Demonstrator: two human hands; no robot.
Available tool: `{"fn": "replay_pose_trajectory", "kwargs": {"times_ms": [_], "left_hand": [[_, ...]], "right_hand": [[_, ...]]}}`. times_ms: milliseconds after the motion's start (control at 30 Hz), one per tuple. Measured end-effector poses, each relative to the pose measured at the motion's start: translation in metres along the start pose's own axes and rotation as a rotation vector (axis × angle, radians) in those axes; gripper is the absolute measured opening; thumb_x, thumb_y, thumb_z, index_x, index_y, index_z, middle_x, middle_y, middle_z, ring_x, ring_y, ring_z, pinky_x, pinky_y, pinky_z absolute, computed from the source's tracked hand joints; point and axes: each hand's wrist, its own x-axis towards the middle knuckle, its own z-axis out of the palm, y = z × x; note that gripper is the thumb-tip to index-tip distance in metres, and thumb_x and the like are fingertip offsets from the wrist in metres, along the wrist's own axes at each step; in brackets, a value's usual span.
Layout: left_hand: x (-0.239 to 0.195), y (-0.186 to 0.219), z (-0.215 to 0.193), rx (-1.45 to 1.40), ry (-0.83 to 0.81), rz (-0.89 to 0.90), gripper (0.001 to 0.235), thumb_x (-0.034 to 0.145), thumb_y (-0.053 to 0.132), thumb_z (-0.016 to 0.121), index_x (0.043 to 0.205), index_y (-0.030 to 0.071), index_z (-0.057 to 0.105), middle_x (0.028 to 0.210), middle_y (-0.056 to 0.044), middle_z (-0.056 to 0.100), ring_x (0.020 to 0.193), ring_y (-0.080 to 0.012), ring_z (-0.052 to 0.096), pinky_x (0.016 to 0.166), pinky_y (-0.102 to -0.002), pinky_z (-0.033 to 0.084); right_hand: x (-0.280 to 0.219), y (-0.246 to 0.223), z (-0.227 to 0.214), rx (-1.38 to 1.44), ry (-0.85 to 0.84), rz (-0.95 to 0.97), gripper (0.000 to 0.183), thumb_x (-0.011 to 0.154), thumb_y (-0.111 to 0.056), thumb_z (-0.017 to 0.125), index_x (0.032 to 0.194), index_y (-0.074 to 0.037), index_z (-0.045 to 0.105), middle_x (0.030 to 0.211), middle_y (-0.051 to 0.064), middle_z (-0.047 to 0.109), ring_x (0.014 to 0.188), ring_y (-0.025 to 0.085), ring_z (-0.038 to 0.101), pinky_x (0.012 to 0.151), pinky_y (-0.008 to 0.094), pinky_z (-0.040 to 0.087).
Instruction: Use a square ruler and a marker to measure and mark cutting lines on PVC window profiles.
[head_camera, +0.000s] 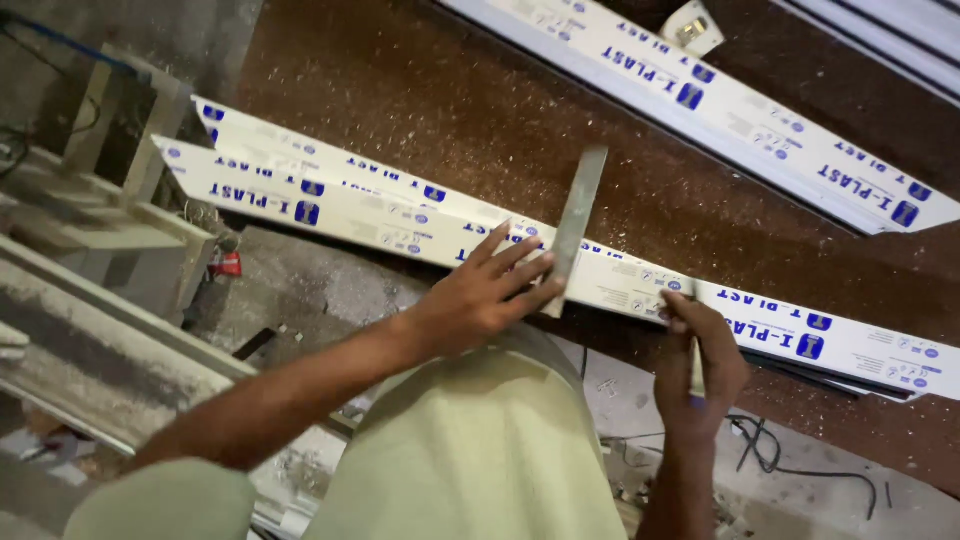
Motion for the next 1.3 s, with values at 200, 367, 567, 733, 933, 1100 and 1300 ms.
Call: {"fn": "replay_pose_trajectory", "kwargs": {"times_ms": [200, 367, 567, 733, 933, 1100, 1300], "left_hand": [[-0.013, 0.006, -0.034, -0.137, 0.239, -0.121, 0.048, 0.094, 0.019, 0.077, 0.138, 0.005, 0.064, 0.136, -0.020, 0.066, 0.120, -0.0311, 0.068, 0.100, -0.043, 0.056], [-0.020, 0.018, -0.070, -0.105, 0.368, -0.241, 0.046, 0.092, 0.006, 0.079, 0.135, 0.000, 0.066, 0.135, -0.020, 0.067, 0.112, -0.0284, 0.071, 0.093, -0.039, 0.058], [-0.032, 0.027, -0.084, -0.042, 0.485, -0.338, 0.041, 0.090, -0.004, 0.074, 0.130, -0.004, 0.066, 0.135, -0.022, 0.065, 0.109, -0.0338, 0.070, 0.093, -0.042, 0.058], [-0.042, 0.038, -0.087, -0.078, 0.504, -0.356, 0.043, 0.088, -0.007, 0.072, 0.131, -0.005, 0.065, 0.136, -0.023, 0.064, 0.113, -0.0370, 0.069, 0.094, -0.045, 0.057], [-0.053, 0.026, -0.072, -0.072, 0.511, -0.451, 0.046, 0.088, -0.004, 0.076, 0.133, -0.005, 0.065, 0.137, -0.022, 0.065, 0.112, -0.0356, 0.069, 0.094, -0.044, 0.057], [-0.053, 0.012, -0.070, -0.117, 0.523, -0.500, 0.049, 0.090, 0.001, 0.076, 0.138, 0.000, 0.064, 0.139, -0.018, 0.066, 0.115, -0.0335, 0.070, 0.097, -0.042, 0.058], [-0.051, -0.014, -0.055, -0.116, 0.544, -0.522, 0.050, 0.092, 0.001, 0.075, 0.140, 0.002, 0.063, 0.140, -0.016, 0.066, 0.113, -0.0300, 0.070, 0.095, -0.040, 0.059]], "right_hand": [[0.023, 0.016, 0.000, -0.458, -0.200, -0.234, 0.060, 0.079, -0.021, 0.085, 0.132, -0.006, 0.063, 0.141, 0.016, 0.065, 0.136, 0.036, 0.056, 0.115, 0.050, 0.040], [0.032, 0.028, 0.003, -0.430, -0.281, -0.265, 0.061, 0.074, -0.021, 0.088, 0.130, -0.010, 0.065, 0.139, 0.011, 0.066, 0.134, 0.033, 0.055, 0.116, 0.048, 0.037], [0.050, 0.027, -0.001, -0.369, -0.237, -0.300, 0.051, 0.077, -0.017, 0.088, 0.124, -0.011, 0.069, 0.136, 0.007, 0.069, 0.132, 0.031, 0.057, 0.116, 0.047, 0.040], [0.081, 0.027, -0.002, -0.413, -0.179, -0.234, 0.049, 0.080, -0.014, 0.089, 0.125, -0.010, 0.071, 0.137, 0.006, 0.070, 0.131, 0.030, 0.058, 0.115, 0.045, 0.042], [0.112, 0.051, 0.010, -0.417, -0.199, -0.200, 0.046, 0.078, -0.016, 0.093, 0.118, -0.008, 0.071, 0.133, 0.007, 0.071, 0.130, 0.033, 0.059, 0.111, 0.047, 0.043], [0.125, 0.063, -0.002, -0.296, -0.487, -0.100, 0.040, 0.076, -0.014, 0.087, 0.112, -0.007, 0.071, 0.135, 0.012, 0.068, 0.129, 0.032, 0.061, 0.103, 0.046, 0.053], [0.155, 0.063, 0.001, -0.140, -0.358, 0.094, 0.041, 0.086, -0.028, 0.078, 0.121, -0.011, 0.064, 0.141, 0.007, 0.067, 0.130, 0.025, 0.067, 0.104, 0.042, 0.057]]}}
